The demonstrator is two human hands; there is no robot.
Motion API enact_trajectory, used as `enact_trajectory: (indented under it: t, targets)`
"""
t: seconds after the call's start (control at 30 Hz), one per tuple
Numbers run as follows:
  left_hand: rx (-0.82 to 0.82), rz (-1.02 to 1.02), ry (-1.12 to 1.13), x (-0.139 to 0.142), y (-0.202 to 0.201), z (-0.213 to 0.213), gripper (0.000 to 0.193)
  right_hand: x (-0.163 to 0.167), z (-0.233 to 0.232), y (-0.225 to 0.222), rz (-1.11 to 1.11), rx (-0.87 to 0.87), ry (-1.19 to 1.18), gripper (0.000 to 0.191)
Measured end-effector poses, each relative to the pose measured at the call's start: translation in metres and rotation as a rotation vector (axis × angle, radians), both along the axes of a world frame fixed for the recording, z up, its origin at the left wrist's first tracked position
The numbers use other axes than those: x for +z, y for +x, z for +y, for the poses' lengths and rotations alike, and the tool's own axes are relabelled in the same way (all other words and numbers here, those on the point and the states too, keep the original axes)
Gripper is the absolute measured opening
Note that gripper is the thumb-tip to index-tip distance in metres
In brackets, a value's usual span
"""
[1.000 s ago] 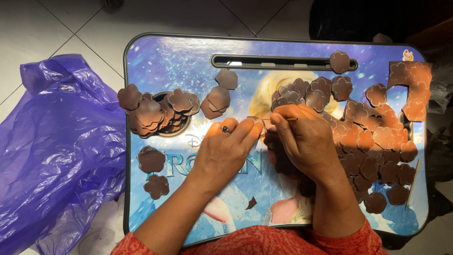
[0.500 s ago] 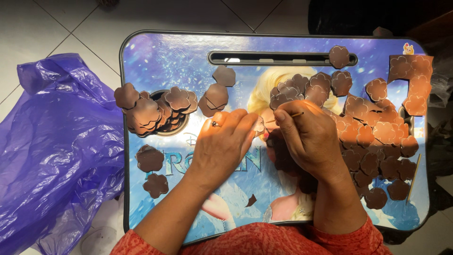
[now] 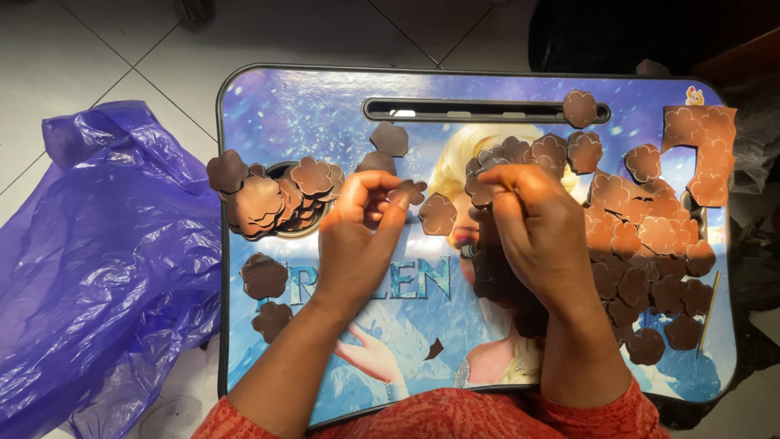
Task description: The person sits at a lap desk covered with brown flower-shaped cut pieces and trims excess material from their edges one at a time, holding each piece in one hand while working around the edge with a small pointed tool, then sets the finished piece aside with the growing pile of completed pieces.
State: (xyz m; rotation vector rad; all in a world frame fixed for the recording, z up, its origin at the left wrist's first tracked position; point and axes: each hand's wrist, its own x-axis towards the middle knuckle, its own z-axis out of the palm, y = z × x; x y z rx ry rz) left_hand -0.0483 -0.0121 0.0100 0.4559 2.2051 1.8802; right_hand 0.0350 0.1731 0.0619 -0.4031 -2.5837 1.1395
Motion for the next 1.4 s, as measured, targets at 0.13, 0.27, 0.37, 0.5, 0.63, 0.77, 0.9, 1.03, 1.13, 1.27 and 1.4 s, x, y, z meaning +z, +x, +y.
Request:
enact_trajectory:
  t: [0.13,0.27,0.37,0.5,0.63,0.77,0.9,1.03,1.13,1.27,1.4]
  targets:
    - [0.060,-0.111,0.232,-0.007,-0.005,0.001,0.020,0.005,-0.007,-0.005,-0.130,0.091,0.206,0.027]
    - [0.063,-0.097,0.189,-0.010,-0.006,0.001,0.020,0.000,-0.016,-0.008,-0.212,0.120,0.313,0.046]
    - [0.030,-0.107,0.221,-0.009,-0.005,0.003,0.019,-0.005,-0.021,-0.008,-0.186,0.105,0.315,0.043]
    - [0.006,-0.085,0.202,-0.005,-0.006,0.002,0.019,-0.012,-0.023,-0.008,-0.160,0.075,0.142,0.039]
    - [-0.017,0.023,0.016,0.001,-0.004,0.001,0.020,-0.010,-0.009,-0.001,-0.245,0.031,-0.004,0.028]
    - [-0.122,0.008,0.037,0.008,-0.003,0.000,0.020,0.015,0.026,0.014,-0.218,-0.069,-0.079,0.020]
    - [-0.207,0.129,-0.111,0.012,0.001,0.004,0.018,0.034,0.041,0.021,-0.046,-0.141,0.431,0.016]
    - [-0.232,0.219,-0.119,0.010,0.002,0.004,0.018,0.021,0.022,0.011,-0.179,-0.006,0.051,0.028]
    - [-0.238,0.211,-0.115,0.007,0.002,0.004,0.019,0.004,0.000,0.003,-0.288,0.078,0.009,0.030]
    - [-0.199,0.412,-0.192,0.007,0.000,-0.001,0.016,-0.003,-0.008,-0.001,-0.376,0.035,0.061,0.022]
    - [0.102,0.704,-0.438,0.011,-0.012,-0.016,0.027,-0.003,-0.011,-0.006,-0.294,0.128,0.079,0.016]
